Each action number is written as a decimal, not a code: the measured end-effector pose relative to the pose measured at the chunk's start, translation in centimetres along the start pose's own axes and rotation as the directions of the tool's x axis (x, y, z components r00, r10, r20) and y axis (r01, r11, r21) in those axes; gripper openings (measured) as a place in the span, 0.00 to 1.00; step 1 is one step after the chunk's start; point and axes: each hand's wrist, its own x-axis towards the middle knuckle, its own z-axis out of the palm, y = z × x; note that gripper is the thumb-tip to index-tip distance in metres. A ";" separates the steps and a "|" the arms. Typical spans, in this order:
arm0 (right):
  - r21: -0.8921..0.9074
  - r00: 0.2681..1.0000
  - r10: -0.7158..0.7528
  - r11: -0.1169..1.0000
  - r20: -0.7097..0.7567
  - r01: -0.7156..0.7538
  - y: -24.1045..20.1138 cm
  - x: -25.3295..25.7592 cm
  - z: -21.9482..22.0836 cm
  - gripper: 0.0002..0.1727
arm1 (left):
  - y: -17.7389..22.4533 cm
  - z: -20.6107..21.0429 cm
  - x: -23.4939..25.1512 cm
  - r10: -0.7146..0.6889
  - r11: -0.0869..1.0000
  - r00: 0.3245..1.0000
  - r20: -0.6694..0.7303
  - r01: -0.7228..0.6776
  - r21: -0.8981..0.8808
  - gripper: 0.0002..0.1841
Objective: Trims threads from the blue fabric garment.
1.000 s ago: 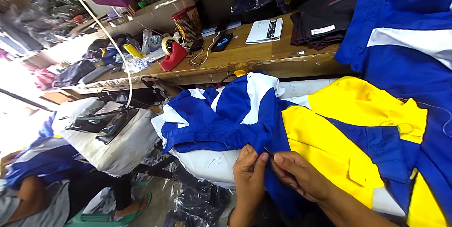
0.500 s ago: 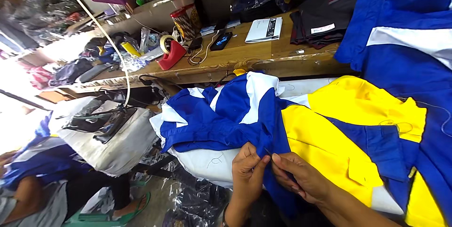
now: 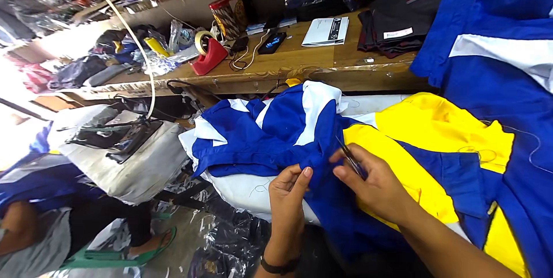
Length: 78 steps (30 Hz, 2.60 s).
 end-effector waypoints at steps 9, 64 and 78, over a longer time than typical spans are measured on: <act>0.299 0.997 0.059 0.951 0.054 -0.073 0.0 2.3 0.5 0.09 | 0.7 0.4 1.0 -0.081 0.997 0.991 0.105 0.082 -0.004 0.06; -0.343 0.883 -0.339 0.912 -0.323 0.225 1.3 -0.8 0.9 0.09 | -1.8 3.4 -0.2 0.139 0.976 0.987 0.080 -0.151 0.159 0.06; -0.275 0.927 -0.236 0.949 -0.291 0.155 0.5 -0.8 0.9 0.08 | -1.8 2.7 0.2 0.270 0.912 0.955 0.121 -0.294 0.284 0.04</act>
